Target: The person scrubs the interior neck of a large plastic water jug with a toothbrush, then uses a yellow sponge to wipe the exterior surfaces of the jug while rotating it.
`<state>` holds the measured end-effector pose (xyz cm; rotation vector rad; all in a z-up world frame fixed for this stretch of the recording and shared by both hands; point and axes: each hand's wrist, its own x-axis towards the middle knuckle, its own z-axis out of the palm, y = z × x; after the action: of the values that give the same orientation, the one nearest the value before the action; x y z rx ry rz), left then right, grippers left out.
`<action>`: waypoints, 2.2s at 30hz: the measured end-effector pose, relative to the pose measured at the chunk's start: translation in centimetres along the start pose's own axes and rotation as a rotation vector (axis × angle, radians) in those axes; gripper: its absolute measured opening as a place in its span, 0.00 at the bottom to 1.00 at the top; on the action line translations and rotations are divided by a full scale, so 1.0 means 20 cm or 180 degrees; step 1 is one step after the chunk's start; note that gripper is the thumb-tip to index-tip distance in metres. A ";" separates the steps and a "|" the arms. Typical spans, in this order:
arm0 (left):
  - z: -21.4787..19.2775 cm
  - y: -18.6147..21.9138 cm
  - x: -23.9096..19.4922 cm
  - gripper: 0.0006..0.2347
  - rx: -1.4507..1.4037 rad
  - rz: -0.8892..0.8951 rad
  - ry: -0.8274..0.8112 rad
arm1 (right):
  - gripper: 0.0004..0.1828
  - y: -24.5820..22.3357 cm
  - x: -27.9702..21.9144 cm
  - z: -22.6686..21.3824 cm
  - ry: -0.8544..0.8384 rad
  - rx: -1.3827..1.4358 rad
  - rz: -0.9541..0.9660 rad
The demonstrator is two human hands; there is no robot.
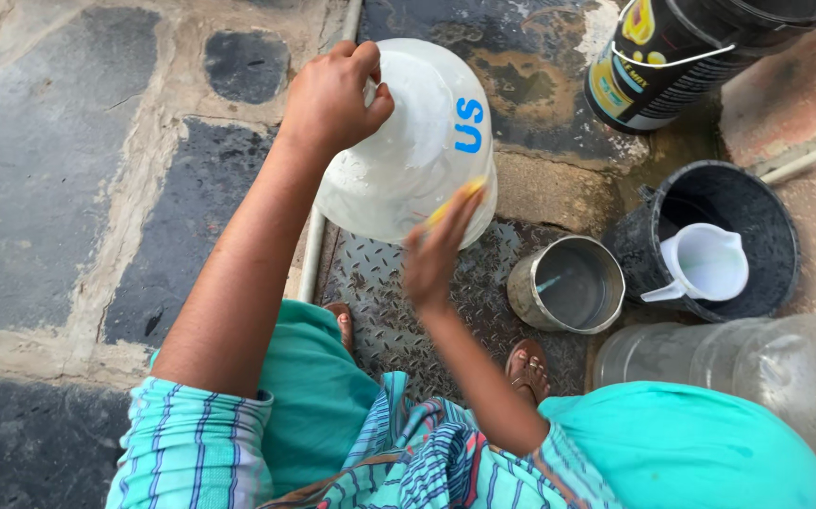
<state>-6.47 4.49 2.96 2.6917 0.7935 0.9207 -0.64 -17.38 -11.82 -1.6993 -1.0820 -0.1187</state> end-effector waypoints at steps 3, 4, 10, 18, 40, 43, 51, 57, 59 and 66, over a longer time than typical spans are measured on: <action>-0.01 -0.05 0.01 0.08 -0.0064 0.0410 0.0046 | 0.47 -0.12 -0.17 0.05 -0.0624 -0.0764 -0.0899; -0.02 -0.06 0.00 0.08 -0.0176 0.0491 -0.0023 | 0.48 -0.14 -0.14 0.04 -0.0863 -0.1052 -0.1014; -0.04 0.05 0.00 0.10 -0.0457 0.0821 -0.0422 | 0.57 -0.14 0.64 -0.10 -0.1318 -0.1848 -0.0717; -0.09 0.21 -0.01 0.28 0.0146 -0.0634 -0.0889 | 0.57 -0.28 0.44 -0.15 -0.1617 -0.2025 -0.1279; -0.23 -0.29 -0.08 0.10 -0.0542 -0.0067 -0.0781 | 0.51 0.32 0.22 -0.08 -0.0640 0.0895 -0.0159; -0.21 -0.29 -0.10 0.10 -0.0402 -0.0376 -0.0740 | 0.54 0.22 0.16 -0.01 -0.0559 0.1017 -0.0133; -0.18 -0.37 -0.14 0.10 -0.0540 -0.0168 -0.0235 | 0.56 0.93 -0.06 0.05 -0.0041 -0.0533 0.1371; -0.25 -0.43 -0.19 0.10 -0.0448 -0.0148 -0.0158 | 0.56 0.92 -0.02 0.08 -0.0001 0.0693 0.1528; -0.25 -0.44 -0.20 0.10 -0.0576 -0.0250 -0.0141 | 0.52 0.67 0.07 0.13 -0.0140 0.1489 0.0969; -0.23 -0.48 -0.20 0.10 -0.0628 -0.0233 -0.0146 | 0.56 0.12 0.02 0.17 -0.0476 0.0447 -0.0282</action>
<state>-16.01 10.36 1.24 2.4881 0.7447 0.8683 -0.07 -14.48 -14.68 -1.5536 -1.2476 0.0285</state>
